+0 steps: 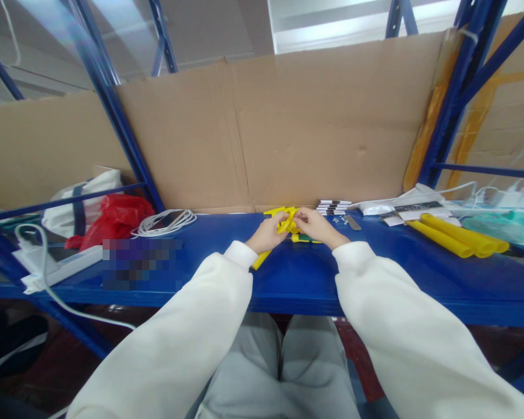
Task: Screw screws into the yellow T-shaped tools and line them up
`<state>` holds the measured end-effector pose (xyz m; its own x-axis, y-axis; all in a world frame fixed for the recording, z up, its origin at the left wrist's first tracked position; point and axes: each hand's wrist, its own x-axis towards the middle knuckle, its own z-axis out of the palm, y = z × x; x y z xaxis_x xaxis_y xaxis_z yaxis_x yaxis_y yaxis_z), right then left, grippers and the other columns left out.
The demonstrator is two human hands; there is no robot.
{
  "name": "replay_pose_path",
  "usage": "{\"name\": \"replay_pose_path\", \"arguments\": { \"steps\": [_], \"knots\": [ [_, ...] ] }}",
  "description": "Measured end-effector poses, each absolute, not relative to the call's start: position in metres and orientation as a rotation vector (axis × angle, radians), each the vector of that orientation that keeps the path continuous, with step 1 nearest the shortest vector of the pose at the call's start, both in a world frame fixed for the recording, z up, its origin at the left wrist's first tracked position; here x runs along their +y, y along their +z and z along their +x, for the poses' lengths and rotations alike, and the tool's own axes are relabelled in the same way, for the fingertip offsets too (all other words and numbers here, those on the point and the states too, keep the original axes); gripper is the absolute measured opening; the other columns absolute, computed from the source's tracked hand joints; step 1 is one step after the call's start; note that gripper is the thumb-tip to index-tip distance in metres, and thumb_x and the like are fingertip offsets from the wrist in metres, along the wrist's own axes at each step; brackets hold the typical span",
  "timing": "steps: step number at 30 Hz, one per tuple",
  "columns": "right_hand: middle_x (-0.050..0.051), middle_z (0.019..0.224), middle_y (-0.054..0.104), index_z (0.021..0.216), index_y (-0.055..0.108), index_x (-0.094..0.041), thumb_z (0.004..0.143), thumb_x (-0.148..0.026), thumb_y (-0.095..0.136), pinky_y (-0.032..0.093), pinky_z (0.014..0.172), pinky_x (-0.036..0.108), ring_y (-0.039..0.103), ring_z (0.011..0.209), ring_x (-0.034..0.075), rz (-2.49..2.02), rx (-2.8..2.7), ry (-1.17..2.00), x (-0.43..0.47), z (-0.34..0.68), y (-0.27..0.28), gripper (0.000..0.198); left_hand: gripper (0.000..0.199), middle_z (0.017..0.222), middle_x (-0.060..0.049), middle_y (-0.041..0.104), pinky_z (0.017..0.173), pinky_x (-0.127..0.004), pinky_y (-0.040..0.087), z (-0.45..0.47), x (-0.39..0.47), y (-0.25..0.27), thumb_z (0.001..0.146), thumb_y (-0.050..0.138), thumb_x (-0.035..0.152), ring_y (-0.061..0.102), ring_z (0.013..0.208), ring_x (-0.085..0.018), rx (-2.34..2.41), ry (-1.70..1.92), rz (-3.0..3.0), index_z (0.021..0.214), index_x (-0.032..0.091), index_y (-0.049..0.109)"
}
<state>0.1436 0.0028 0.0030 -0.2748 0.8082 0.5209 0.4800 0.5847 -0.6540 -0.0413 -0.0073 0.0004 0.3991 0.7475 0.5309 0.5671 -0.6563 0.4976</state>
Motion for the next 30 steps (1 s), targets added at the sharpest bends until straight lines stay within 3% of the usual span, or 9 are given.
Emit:
{"name": "replay_pose_path", "arguments": {
  "steps": [10, 14, 18, 25, 30],
  "knots": [
    [-0.001, 0.061, 0.062, 0.074, 0.054, -0.024, 0.084, -0.045, 0.062, 0.053, 0.061, 0.031, 0.061, 0.058, 0.017, -1.021, -1.937, 0.454, -0.001, 0.143, 0.005, 0.025, 0.038, 0.122, -0.012, 0.075, 0.11, -0.043, 0.051, -0.044, -0.006, 0.002, 0.078, 0.069, 0.006, 0.068, 0.123, -0.029, 1.204, 1.099, 2.382, 0.114, 0.019, 0.064],
    [0.0, 0.064, 0.063, 0.076, 0.055, -0.024, 0.085, -0.035, 0.059, 0.054, 0.063, 0.03, 0.062, 0.058, 0.017, -1.105, -1.897, 0.446, 0.002, 0.149, 0.006, 0.015, 0.039, 0.124, -0.012, 0.075, 0.11, -0.042, 0.051, -0.045, -0.006, 0.002, 0.078, 0.068, 0.004, 0.068, 0.124, -0.026, 1.16, 1.128, 2.346, 0.114, 0.019, 0.064],
    [0.003, 0.068, 0.068, 0.071, 0.056, -0.022, 0.083, -0.021, 0.054, 0.054, 0.069, 0.03, 0.065, 0.066, 0.019, -1.317, -1.806, 0.231, 0.015, 0.177, 0.008, 0.012, 0.042, 0.127, -0.011, 0.075, 0.113, -0.045, 0.049, -0.047, -0.001, 0.0, 0.077, 0.069, 0.003, 0.068, 0.126, -0.027, 1.133, 1.166, 2.334, 0.116, 0.02, 0.064],
    [0.008, 0.074, 0.074, 0.064, 0.065, -0.021, 0.08, -0.015, 0.06, 0.054, 0.076, 0.028, 0.073, 0.084, 0.025, -1.904, -1.733, -0.071, 0.032, 0.246, 0.002, 0.017, 0.042, 0.125, -0.011, 0.075, 0.112, -0.048, 0.05, -0.051, 0.01, -0.008, 0.077, 0.072, 0.006, 0.068, 0.124, -0.028, 1.069, 1.211, 2.335, 0.116, 0.02, 0.064],
    [0.013, 0.089, 0.079, 0.081, 0.077, -0.018, 0.086, -0.015, 0.058, 0.055, 0.081, 0.029, 0.075, 0.095, 0.027, -2.151, -1.761, -0.099, 0.024, 0.254, -0.001, 0.02, 0.041, 0.124, -0.011, 0.075, 0.11, -0.047, 0.052, -0.049, 0.008, -0.007, 0.076, 0.072, 0.005, 0.069, 0.123, -0.029, 1.089, 1.218, 2.303, 0.114, 0.019, 0.065]
  ]
}}
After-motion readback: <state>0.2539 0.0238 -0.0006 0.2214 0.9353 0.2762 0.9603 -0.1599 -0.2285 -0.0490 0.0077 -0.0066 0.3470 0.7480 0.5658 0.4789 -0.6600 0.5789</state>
